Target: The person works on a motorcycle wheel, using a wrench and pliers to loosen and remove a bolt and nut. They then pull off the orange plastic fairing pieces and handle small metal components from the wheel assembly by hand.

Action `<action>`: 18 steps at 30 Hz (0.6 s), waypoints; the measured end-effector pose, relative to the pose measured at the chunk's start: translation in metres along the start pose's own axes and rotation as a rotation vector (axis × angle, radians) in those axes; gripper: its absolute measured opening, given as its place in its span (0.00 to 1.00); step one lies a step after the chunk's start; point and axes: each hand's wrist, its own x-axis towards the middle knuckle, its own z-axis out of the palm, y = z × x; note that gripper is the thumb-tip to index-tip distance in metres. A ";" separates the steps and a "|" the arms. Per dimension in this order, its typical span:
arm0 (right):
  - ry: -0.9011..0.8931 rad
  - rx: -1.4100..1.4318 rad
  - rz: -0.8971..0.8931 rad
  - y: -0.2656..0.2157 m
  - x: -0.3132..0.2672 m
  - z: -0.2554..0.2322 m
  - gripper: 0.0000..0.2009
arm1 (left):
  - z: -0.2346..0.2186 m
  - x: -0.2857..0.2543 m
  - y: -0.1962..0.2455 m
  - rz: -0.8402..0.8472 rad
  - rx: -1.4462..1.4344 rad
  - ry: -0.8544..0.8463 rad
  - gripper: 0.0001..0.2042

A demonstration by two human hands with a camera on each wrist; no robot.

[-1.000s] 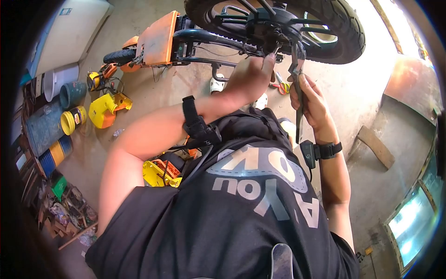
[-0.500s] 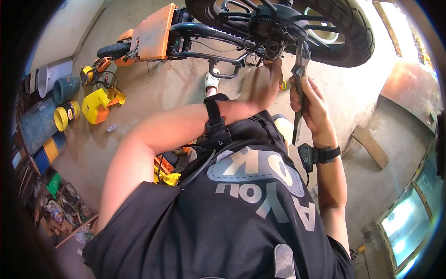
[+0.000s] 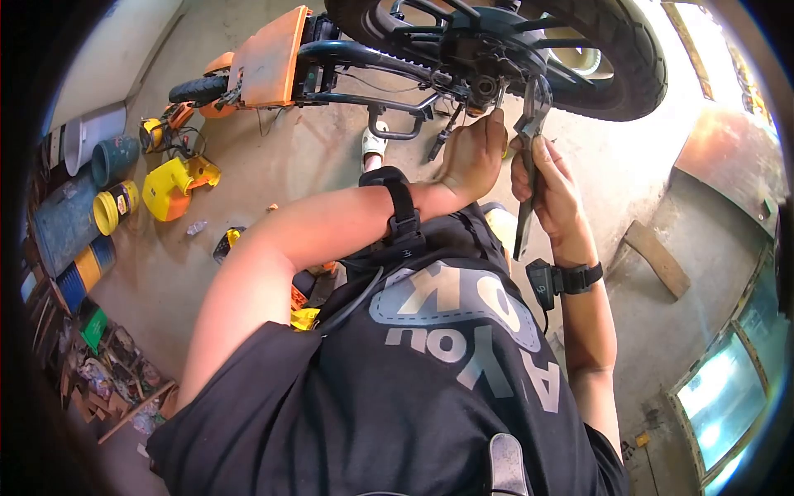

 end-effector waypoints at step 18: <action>0.003 -0.025 0.013 0.004 0.001 -0.006 0.18 | -0.039 -0.014 0.001 0.061 0.068 -0.027 0.12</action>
